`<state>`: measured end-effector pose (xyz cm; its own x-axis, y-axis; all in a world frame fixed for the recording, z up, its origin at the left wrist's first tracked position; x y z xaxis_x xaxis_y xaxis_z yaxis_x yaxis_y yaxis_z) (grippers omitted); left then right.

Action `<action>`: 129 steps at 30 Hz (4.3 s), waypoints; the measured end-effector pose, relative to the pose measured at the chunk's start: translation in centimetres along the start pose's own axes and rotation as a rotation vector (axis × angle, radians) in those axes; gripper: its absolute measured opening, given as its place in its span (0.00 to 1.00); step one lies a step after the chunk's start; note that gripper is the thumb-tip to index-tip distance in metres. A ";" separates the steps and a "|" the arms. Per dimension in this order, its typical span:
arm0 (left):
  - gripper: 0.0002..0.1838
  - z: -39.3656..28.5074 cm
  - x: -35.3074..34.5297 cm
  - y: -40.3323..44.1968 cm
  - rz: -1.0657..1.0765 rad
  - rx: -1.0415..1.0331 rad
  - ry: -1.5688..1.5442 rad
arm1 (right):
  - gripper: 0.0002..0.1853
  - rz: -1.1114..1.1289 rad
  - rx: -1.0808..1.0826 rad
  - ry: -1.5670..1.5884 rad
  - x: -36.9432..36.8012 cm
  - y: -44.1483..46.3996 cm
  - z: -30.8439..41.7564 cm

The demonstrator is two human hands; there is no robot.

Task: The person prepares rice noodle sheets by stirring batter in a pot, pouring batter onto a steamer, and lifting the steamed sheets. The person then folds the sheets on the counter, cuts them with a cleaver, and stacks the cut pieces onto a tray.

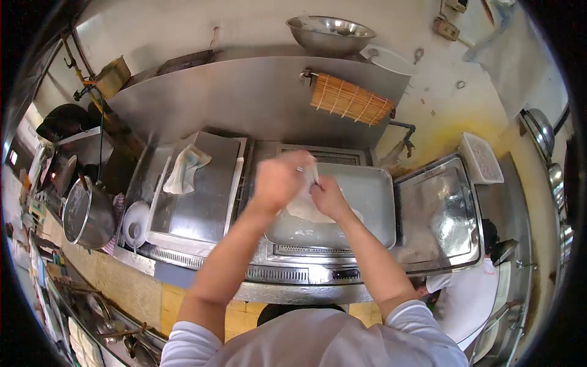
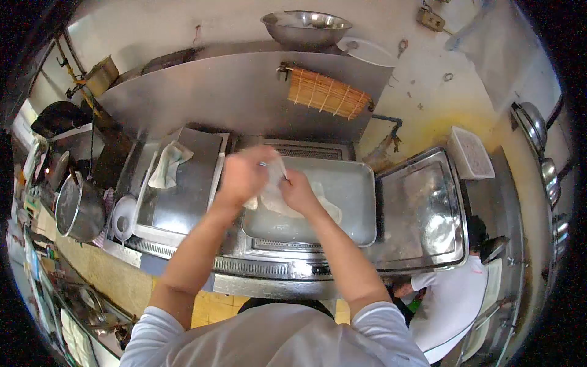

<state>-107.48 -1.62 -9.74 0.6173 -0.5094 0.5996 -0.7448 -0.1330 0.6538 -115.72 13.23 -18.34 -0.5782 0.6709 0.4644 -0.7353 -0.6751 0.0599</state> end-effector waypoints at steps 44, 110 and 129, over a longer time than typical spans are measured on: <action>0.18 3.1 7.2 -0.4 -0.306 0.253 -0.061 | 0.11 -0.170 -0.068 -0.116 2.5 -2.7 -13.3; 0.11 13.4 2.9 -11.0 -0.348 0.765 0.119 | 0.10 -0.319 -0.008 -0.536 15.9 -8.4 -17.5; 0.09 -6.0 -6.7 1.5 0.233 0.009 -0.411 | 0.09 -0.104 0.072 0.436 10.6 -5.1 4.3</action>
<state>-111.23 6.70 -9.98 0.2830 -0.8207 0.4963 -0.8551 0.0184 0.5181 -116.59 22.50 -9.90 -0.6088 0.7924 0.0377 -0.7798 -0.6065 0.1550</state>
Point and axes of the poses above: each hand's wrist, its own y-axis towards the middle knuckle, its own x-axis out of the back of the hand, z = x × y, the point moved 2 cm from there along y, towards the middle knuckle, and after that the axes turned 2 degrees about z, right-handed, at the moved point
